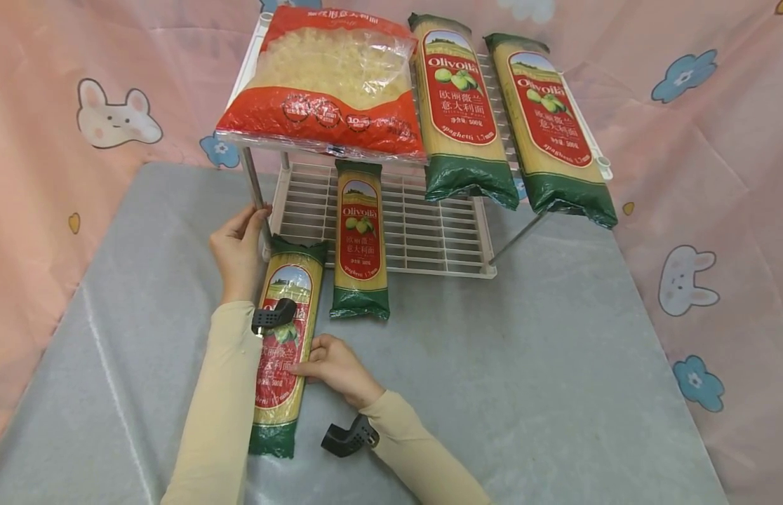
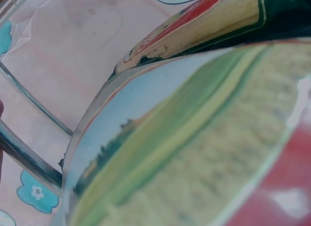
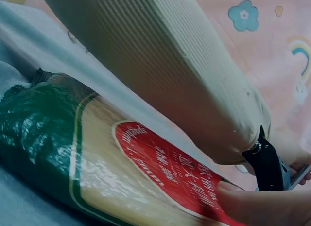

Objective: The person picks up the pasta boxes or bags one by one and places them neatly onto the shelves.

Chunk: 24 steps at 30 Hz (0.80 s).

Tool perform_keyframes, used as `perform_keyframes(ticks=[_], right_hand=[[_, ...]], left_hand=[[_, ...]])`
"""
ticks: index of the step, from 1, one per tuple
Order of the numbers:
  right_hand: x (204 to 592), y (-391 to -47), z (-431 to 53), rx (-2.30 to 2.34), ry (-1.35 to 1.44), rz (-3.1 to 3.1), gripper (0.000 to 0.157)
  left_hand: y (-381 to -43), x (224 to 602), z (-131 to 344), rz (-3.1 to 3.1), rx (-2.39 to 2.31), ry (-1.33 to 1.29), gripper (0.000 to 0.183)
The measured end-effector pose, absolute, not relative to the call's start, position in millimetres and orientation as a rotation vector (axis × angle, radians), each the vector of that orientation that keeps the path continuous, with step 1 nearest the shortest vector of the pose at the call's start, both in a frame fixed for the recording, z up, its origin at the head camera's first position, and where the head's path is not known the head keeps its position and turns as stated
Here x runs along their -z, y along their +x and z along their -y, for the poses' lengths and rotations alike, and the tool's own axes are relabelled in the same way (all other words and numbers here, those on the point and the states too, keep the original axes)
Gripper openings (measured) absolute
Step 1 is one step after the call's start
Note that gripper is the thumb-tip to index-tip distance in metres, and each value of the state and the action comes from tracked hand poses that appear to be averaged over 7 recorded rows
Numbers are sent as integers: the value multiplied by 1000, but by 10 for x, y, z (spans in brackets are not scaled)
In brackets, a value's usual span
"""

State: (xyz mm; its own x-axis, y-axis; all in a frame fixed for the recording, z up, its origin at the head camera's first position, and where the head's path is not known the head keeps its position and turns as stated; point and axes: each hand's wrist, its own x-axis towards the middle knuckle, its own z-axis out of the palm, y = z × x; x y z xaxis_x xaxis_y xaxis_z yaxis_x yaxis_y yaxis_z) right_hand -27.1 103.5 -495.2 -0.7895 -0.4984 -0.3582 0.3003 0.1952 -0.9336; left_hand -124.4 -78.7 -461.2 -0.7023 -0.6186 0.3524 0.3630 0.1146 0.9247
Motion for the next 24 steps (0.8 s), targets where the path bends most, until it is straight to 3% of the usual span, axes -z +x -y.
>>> perform_keyframes(ticks=[13,24], right_hand=[[4992,-204,-938,1786,-82,-1823,44],[5027,-211,-922,1795,-116,-1792,37]], left_hand=[[-1240,4598,788,1662,1702,256,25],[-1241,4604,786,1644,1715,243,24]])
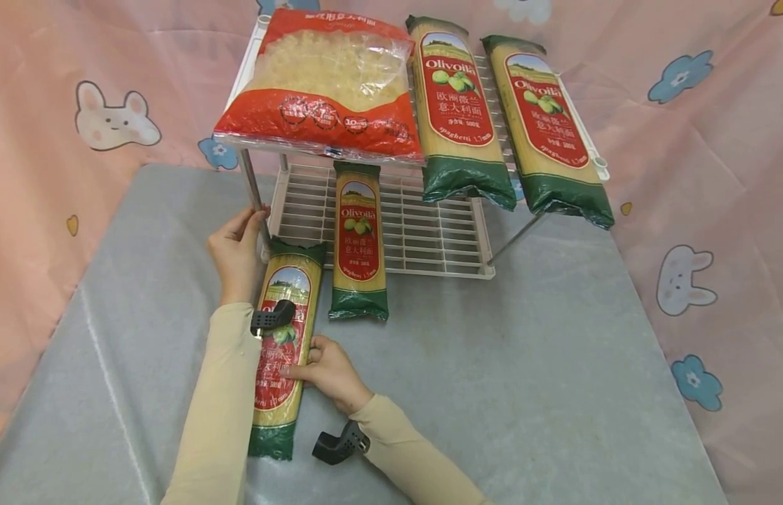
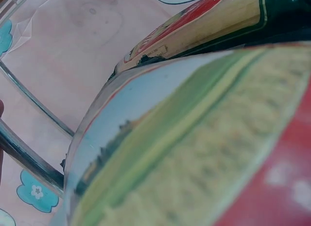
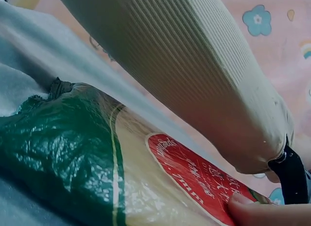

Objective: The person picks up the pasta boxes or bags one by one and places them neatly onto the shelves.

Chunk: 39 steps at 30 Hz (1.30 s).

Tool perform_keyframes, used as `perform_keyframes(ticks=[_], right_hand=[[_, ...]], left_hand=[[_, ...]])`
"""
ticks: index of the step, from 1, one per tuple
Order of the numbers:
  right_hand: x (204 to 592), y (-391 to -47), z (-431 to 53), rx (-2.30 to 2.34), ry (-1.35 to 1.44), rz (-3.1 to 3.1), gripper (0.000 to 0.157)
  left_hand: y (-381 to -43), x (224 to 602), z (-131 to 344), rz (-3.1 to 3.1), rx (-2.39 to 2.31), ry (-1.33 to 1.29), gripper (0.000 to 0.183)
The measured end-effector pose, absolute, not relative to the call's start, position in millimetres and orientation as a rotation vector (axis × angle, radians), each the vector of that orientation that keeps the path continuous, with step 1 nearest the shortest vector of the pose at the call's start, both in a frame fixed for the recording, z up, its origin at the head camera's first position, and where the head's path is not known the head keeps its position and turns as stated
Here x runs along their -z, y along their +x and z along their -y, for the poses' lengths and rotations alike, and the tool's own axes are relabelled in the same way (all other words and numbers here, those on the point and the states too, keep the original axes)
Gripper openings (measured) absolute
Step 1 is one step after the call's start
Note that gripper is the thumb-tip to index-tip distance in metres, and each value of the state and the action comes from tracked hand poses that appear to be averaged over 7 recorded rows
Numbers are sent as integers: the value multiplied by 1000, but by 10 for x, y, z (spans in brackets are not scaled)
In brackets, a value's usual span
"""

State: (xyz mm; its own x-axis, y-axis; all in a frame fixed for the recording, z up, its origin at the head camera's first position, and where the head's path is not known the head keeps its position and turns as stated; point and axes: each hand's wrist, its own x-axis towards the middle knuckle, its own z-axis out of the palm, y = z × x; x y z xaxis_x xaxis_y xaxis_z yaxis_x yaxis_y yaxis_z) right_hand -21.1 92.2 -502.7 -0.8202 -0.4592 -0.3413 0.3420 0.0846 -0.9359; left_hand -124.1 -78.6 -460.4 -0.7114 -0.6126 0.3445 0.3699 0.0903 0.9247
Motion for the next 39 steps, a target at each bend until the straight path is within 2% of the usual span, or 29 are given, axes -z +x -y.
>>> perform_keyframes(ticks=[12,20,27,39], right_hand=[[5002,-179,-915,1867,-153,-1754,44],[4979,-178,-945,1892,-181,-1769,40],[4918,-224,-1075,1867,-199,-1794,40],[4759,-334,-1426,1835,-251,-1808,41]], left_hand=[[-1224,4624,800,1675,1684,230,28],[-1217,4609,793,1711,1677,260,26],[-1070,4372,707,1731,1662,268,27],[-1074,4342,704,1720,1688,288,25]])
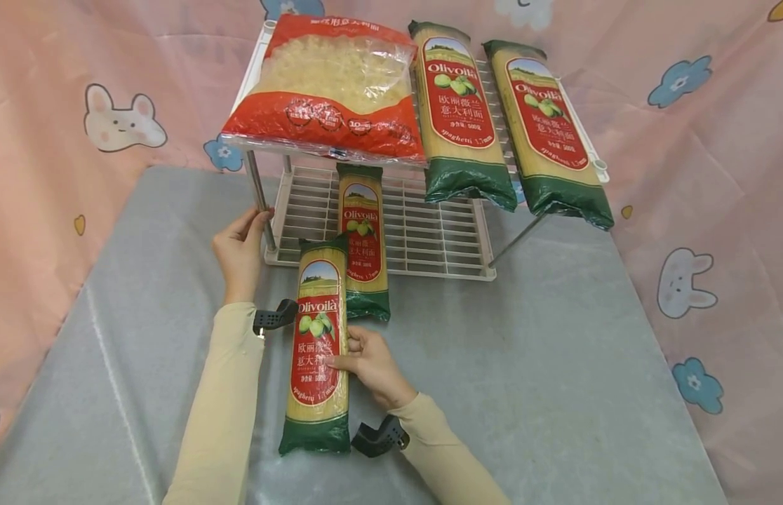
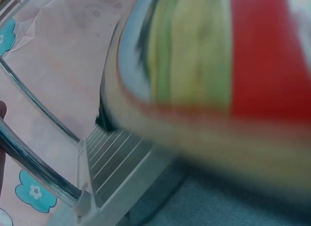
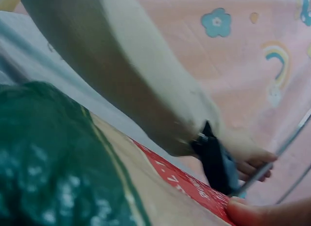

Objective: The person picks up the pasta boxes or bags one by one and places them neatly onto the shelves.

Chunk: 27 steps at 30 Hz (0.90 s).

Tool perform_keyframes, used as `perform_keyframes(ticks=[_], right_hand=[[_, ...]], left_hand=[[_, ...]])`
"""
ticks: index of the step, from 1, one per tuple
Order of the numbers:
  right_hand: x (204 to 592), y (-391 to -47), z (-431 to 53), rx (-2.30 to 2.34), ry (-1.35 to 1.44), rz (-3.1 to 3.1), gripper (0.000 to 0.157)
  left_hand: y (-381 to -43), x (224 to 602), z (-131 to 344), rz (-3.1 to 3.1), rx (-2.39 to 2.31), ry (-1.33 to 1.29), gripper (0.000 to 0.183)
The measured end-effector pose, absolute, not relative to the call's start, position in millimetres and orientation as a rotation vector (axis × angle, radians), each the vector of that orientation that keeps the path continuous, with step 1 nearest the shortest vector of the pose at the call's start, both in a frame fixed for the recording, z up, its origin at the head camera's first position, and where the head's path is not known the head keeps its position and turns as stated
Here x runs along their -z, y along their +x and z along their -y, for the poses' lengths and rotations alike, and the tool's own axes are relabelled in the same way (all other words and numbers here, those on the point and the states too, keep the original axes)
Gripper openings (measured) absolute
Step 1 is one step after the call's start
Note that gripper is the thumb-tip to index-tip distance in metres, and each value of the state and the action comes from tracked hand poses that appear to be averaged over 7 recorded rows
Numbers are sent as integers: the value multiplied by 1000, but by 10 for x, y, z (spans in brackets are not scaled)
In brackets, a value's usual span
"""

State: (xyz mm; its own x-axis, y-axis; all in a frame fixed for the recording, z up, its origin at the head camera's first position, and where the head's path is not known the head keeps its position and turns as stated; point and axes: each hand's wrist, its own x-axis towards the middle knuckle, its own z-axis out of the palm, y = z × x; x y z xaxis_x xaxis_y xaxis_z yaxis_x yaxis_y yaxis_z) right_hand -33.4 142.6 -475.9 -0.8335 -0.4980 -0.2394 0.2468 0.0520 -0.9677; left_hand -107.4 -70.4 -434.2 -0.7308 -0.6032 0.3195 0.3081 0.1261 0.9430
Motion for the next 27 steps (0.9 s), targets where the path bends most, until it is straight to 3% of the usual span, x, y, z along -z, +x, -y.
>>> perform_keyframes(ticks=[11,27], right_hand=[[4612,-567,-1891,1834,-345,-1853,43],[4527,-906,-2390,1890,-271,-1943,48]], left_hand=[[-1231,4589,810,1718,1675,286,26],[-1228,4592,804,1705,1692,289,28]])
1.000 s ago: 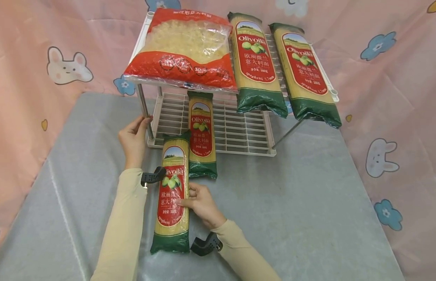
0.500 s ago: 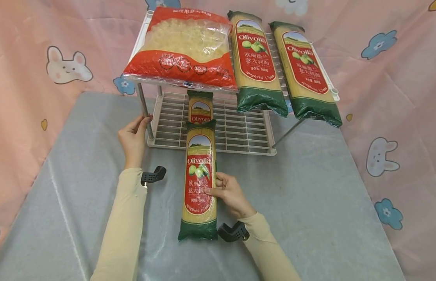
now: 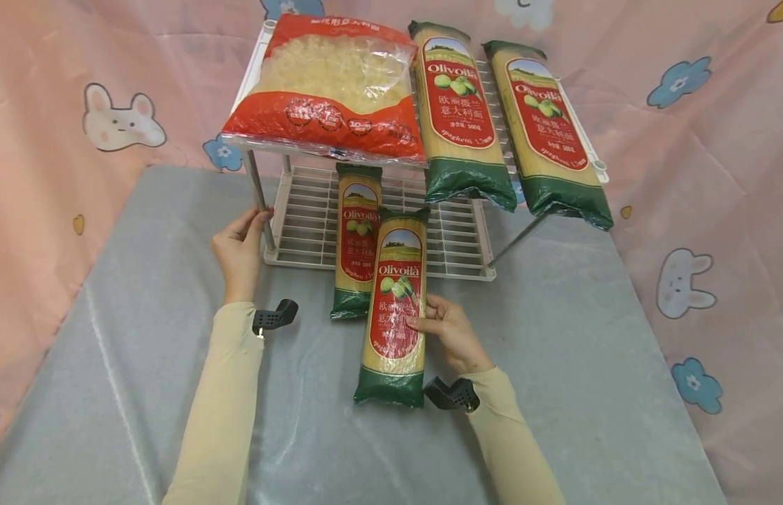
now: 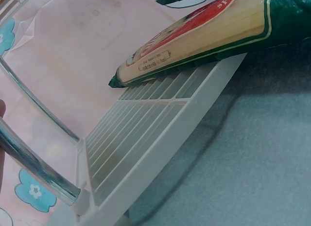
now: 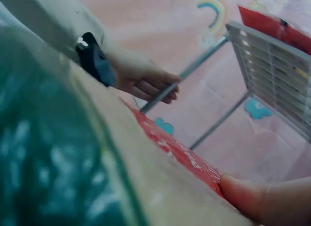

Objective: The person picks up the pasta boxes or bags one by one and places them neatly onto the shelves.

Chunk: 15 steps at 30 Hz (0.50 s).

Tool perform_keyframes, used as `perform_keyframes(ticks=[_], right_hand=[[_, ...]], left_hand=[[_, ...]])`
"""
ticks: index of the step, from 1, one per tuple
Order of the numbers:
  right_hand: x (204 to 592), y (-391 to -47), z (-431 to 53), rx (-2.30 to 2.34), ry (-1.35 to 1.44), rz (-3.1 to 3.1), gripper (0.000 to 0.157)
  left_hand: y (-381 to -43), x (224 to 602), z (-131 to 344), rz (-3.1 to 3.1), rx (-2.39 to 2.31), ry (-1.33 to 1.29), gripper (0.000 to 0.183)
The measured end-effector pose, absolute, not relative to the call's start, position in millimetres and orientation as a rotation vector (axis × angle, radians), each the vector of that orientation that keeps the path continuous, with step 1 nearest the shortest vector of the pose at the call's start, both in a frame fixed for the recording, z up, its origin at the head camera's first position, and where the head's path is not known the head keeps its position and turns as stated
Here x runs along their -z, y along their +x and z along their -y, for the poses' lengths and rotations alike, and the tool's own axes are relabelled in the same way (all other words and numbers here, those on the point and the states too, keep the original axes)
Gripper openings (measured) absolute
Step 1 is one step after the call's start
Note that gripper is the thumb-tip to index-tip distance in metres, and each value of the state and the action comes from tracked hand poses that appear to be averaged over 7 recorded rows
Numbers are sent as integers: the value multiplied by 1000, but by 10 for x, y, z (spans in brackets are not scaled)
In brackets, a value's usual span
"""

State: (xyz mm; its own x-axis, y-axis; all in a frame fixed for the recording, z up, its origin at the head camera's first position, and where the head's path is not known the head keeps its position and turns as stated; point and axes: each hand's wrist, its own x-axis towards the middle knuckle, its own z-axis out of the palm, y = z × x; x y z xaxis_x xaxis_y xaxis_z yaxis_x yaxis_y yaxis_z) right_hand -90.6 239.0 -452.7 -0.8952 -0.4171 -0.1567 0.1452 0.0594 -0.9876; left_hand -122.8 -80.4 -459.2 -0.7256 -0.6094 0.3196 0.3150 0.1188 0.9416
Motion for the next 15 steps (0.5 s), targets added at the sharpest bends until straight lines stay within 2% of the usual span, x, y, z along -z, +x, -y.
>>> perform_keyframes(ticks=[15], right_hand=[[4534,-1326,-2676,1846,-246,-2016,47]], left_hand=[[-1228,4601,814,1715,1699,298,29]])
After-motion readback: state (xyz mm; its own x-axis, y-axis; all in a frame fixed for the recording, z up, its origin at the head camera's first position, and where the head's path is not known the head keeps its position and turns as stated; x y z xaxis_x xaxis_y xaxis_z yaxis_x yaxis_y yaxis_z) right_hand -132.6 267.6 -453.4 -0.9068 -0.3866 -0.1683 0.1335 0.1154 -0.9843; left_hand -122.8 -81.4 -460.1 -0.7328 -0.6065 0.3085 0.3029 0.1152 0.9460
